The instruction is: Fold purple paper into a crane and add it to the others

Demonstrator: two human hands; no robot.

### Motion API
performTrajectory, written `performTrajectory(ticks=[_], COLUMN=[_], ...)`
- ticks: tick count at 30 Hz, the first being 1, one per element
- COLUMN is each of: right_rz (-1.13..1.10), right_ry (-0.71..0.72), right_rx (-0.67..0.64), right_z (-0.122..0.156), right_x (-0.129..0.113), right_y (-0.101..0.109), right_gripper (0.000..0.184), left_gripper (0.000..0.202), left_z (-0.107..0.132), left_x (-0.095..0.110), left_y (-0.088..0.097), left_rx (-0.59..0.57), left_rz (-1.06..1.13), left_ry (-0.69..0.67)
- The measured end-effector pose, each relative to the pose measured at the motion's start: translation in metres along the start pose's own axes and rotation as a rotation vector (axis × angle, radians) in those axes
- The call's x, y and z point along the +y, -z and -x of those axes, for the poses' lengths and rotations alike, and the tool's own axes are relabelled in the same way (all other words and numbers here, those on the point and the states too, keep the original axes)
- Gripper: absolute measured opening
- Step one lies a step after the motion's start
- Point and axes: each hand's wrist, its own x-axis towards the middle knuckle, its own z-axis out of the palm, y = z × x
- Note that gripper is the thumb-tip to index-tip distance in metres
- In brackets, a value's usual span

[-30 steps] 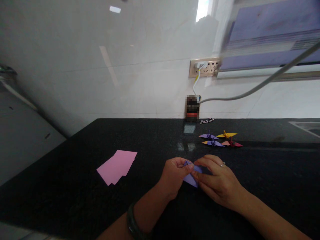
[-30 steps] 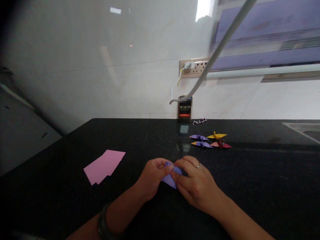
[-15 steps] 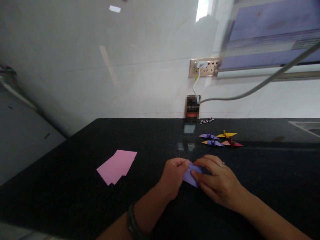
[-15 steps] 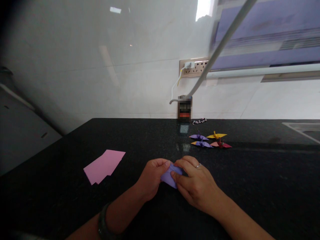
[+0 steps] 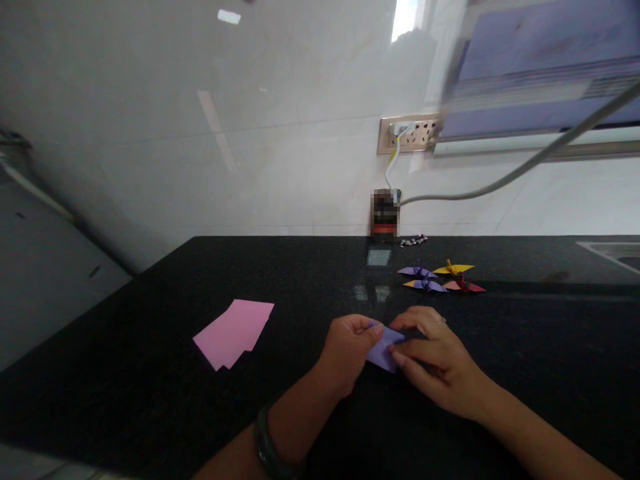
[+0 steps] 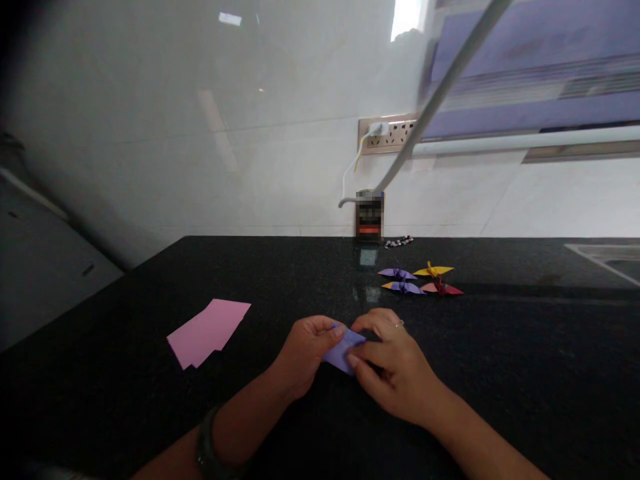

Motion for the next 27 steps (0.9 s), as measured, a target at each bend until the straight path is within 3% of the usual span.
performTrajectory(ticks=[4, 6, 8, 11, 27], right_rz=[-0.251, -0.420, -0.585, -0.728, -0.896], right_ry=[-0.454, -0.654, -0.766, -0.829, -0.831], right_rx=[0.120, 0.023, -0.109, -0.193, -0.176], right_z=[0.000, -0.001, -0.002, -0.003, 0.001], right_x=[0.001, -0.001, -0.003, -0.005, -0.001], right_y=[-0.009, -0.014, -0.018, -0.021, -0.021], right_gripper=[0.016, 0.020, 0.023, 0.025, 0.029], left_gripper=[0.016, 0.015, 0.014, 0.013, 0.013], left_z=[-0.001, -0.001, -0.001, 0.000, 0.000], left_x=[0.001, 0.002, 0.002, 0.003, 0.002], left_y=[-0.001, -0.002, -0.002, -0.002, 0.000], left_rx=[0.031, 0.037, 0.043, 0.052, 0.020], left_rz=[-0.047, -0.054, -0.062, -0.073, 0.007], left_ry=[-0.014, -0.011, -0.007, -0.008, 0.011])
